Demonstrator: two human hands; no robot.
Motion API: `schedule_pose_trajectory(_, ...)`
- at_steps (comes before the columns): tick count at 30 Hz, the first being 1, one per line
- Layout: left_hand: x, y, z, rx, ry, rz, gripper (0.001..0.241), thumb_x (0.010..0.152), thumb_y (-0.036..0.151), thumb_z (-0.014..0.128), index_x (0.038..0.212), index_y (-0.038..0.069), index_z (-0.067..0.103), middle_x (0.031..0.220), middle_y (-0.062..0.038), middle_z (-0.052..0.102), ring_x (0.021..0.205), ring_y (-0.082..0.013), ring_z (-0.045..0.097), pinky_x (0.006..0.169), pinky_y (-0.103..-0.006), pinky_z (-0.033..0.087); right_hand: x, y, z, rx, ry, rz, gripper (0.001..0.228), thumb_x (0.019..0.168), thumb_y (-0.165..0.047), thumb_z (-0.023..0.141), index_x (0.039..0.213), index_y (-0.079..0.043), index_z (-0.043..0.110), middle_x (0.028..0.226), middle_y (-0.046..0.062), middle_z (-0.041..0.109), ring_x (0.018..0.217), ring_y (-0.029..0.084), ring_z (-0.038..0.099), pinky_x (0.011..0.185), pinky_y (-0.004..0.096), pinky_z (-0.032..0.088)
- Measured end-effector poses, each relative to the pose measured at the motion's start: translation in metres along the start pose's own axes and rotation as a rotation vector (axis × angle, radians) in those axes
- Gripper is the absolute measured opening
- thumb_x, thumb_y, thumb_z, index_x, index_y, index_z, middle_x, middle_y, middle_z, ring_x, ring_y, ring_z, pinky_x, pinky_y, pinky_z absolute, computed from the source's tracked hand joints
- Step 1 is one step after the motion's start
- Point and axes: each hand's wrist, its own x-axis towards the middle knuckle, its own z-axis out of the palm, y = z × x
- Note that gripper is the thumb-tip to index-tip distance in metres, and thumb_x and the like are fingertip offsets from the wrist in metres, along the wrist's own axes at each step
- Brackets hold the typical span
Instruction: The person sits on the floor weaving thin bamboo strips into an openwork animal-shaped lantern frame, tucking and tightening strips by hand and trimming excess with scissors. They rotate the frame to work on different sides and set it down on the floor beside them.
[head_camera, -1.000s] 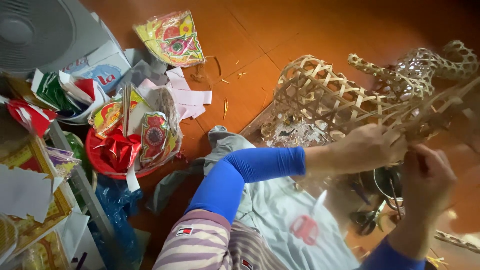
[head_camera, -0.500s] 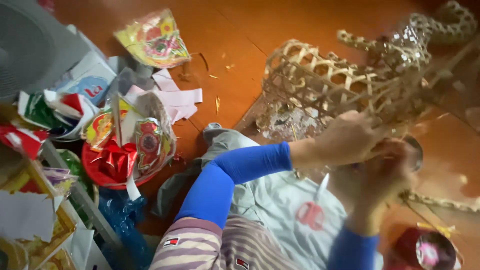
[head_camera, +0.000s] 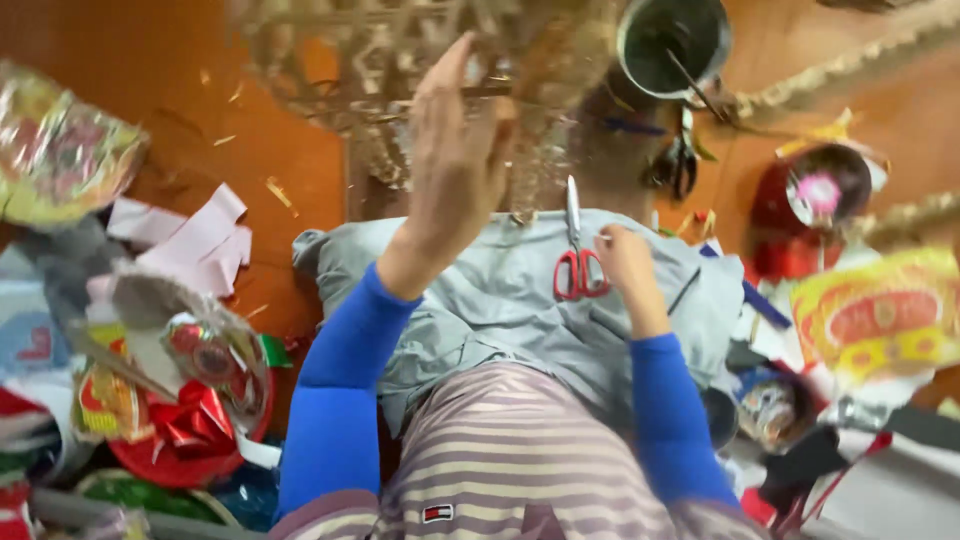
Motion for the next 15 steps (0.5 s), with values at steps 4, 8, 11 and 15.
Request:
schedule_pose_trajectory(4, -0.007, -0.001, -0.001, 0.021, -0.152, -0.046, 0.013, 0.107, 0.016, 0.070, 0.113, 0.005, 0.069, 0.156, -0.021, 0.045, 0.145, -0.0434, 0.044, 0.125, -0.0557, 0.036, -0.019, -0.038, 0.029, -0.117, -0.221, 0.112, 0.045, 0.090, -0.030, 0.072, 0.129, -0.010, 0.061, 0.092, 0.023, 0.073, 0.088, 0.043, 0.070, 0.076, 0.053, 0.055)
schedule_pose_trajectory(8, -0.009, -0.002, -0.005, -0.033, -0.158, -0.059, 0.011, 0.110, 0.012, 0.064, 0.116, 0.003, 0.066, 0.160, -0.025, 0.041, 0.150, -0.0445, 0.042, 0.130, -0.0587, 0.032, -0.025, -0.035, 0.059, -0.153, -0.187, 0.096, 0.073, 0.079, -0.024, 0.077, 0.143, -0.010, 0.046, 0.092, 0.026, 0.070, 0.083, 0.044, 0.068, 0.070, 0.054, 0.054)
schedule_pose_trajectory(11, -0.009, -0.004, -0.012, -0.096, -0.184, -0.059, 0.016, 0.112, 0.014, 0.059, 0.121, 0.005, 0.068, 0.165, -0.026, 0.034, 0.155, -0.0448, 0.035, 0.132, -0.0583, 0.026, -0.021, -0.010, 0.040, 0.109, -0.115, 0.161, 0.073, 0.080, -0.022, 0.078, 0.144, -0.006, 0.047, 0.086, 0.020, 0.069, 0.075, 0.036, 0.065, 0.062, 0.050, 0.051)
schedule_pose_trajectory(15, -0.006, -0.007, -0.022, -0.327, -0.275, -0.092, 0.029, 0.113, 0.021, 0.049, 0.130, 0.010, 0.070, 0.171, -0.028, 0.020, 0.162, -0.0432, 0.020, 0.133, -0.0546, 0.013, -0.034, -0.063, -0.075, 0.955, -0.151, 0.227, 0.053, 0.085, -0.030, 0.076, 0.128, -0.003, 0.062, 0.071, 0.003, 0.054, 0.049, 0.012, 0.048, 0.041, 0.029, 0.037)
